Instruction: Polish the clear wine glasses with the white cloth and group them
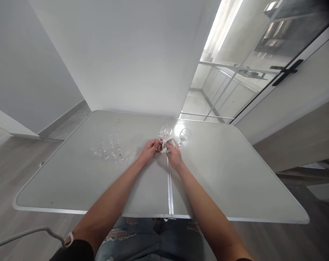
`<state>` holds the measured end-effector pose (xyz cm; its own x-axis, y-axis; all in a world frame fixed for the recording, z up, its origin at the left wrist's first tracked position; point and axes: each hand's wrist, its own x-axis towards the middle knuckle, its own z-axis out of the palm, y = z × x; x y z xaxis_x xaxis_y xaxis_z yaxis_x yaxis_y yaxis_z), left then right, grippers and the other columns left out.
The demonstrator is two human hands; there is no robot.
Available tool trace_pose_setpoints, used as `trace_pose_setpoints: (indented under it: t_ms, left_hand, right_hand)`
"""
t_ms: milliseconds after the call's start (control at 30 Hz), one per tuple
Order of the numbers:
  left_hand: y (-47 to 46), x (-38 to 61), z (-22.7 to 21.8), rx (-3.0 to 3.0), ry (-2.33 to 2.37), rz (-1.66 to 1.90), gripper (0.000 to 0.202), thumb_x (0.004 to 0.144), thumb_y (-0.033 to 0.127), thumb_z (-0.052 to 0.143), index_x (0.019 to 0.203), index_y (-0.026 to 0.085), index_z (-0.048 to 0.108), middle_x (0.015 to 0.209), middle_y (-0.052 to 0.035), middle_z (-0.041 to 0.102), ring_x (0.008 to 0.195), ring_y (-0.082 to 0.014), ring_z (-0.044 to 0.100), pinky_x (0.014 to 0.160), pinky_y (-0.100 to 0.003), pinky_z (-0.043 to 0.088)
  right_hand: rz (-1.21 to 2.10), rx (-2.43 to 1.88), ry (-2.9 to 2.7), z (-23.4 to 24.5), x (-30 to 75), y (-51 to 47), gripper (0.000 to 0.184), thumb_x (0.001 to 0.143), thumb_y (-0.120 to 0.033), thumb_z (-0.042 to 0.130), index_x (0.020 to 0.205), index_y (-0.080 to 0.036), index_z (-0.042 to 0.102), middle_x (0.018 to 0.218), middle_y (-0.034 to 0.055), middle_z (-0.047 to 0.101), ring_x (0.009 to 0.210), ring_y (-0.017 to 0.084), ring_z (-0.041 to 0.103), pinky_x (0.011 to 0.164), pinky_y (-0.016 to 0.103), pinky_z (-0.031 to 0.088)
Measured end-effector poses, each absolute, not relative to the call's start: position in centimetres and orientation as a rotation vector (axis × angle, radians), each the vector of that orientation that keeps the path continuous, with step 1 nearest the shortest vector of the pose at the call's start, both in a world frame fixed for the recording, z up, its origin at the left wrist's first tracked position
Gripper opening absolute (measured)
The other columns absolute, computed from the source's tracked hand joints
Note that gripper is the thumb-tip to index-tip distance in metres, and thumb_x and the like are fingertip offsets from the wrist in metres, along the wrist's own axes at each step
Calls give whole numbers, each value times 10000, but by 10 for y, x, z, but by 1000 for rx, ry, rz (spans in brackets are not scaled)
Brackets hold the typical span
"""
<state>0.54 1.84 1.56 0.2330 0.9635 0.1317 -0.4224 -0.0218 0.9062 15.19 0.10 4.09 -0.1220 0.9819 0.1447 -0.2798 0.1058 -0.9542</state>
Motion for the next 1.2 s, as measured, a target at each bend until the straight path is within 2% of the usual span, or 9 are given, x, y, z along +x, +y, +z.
trace_pose_setpoints:
  t_ms: [133,233,367,600,800,933,1000,1067,1200]
  left_hand:
    - [20,12,11,1138,696,1334,409,810,563,771,919,178,683,772,6,596,661,-104,502,626,-219,435]
    - [21,9,10,1186,740,1412,380,772,527,815,866,176,702,823,-17,654,735,-126,566,689,-238,479]
    - [18,3,13,1173,863,1407,375,739,507,839,770,154,717,677,-4,627,567,-105,525,550,-237,466]
    - [9,6,23,1169,880,1346,420,805,558,764,758,141,739,698,-40,667,641,-153,632,608,-289,575]
    - [9,4,28,1303,1021,1368,369,772,465,820,631,140,718,560,-10,575,537,-110,494,508,-239,395]
    - [11,1,24,1267,1062,1435,433,736,425,858,534,152,590,512,20,492,520,-89,409,504,-234,315]
    - [13,1,21,1170,982,1513,446,696,421,892,590,163,543,568,40,486,548,-81,421,524,-216,337]
    - [15,2,21,1052,825,1527,437,659,432,919,749,181,573,714,31,583,614,-88,505,573,-209,404]
    - [16,3,23,889,610,1374,582,708,486,883,1136,208,603,1130,-91,718,842,-178,685,718,-291,530]
  right_hand:
    - [1112,-864,-1482,39,144,-5,369,983,-434,533,1320,-286,549,1326,59,631,1290,237,557,1133,422,417]
    - [941,-854,-1666,39,146,-7,378,1024,-420,476,1376,-289,509,1362,80,594,1313,245,532,1170,453,373]
    - [870,-935,-1738,38,147,-6,341,1034,-406,451,1331,-249,511,1241,108,633,1140,255,606,1033,447,469]
    - [857,-1125,-1664,38,152,-2,177,971,-377,549,1067,-231,582,955,48,679,868,230,619,840,375,480]
    - [1179,-1074,-1401,43,152,-2,219,838,-361,692,1002,-222,647,886,16,681,819,196,599,760,321,482]
    - [1531,-926,-1101,50,153,-4,252,739,-318,754,955,-208,688,809,1,656,725,169,591,673,313,522]
    - [1630,-904,-1034,53,157,-4,231,699,-282,764,903,-198,695,761,-3,642,686,168,590,637,326,548]
    - [1690,-910,-1030,53,161,-3,206,679,-270,764,850,-187,685,714,-4,633,638,164,587,607,333,554]
    - [1731,-928,-1069,54,163,-4,300,673,-296,788,911,-215,625,747,-20,644,627,158,594,574,303,522]
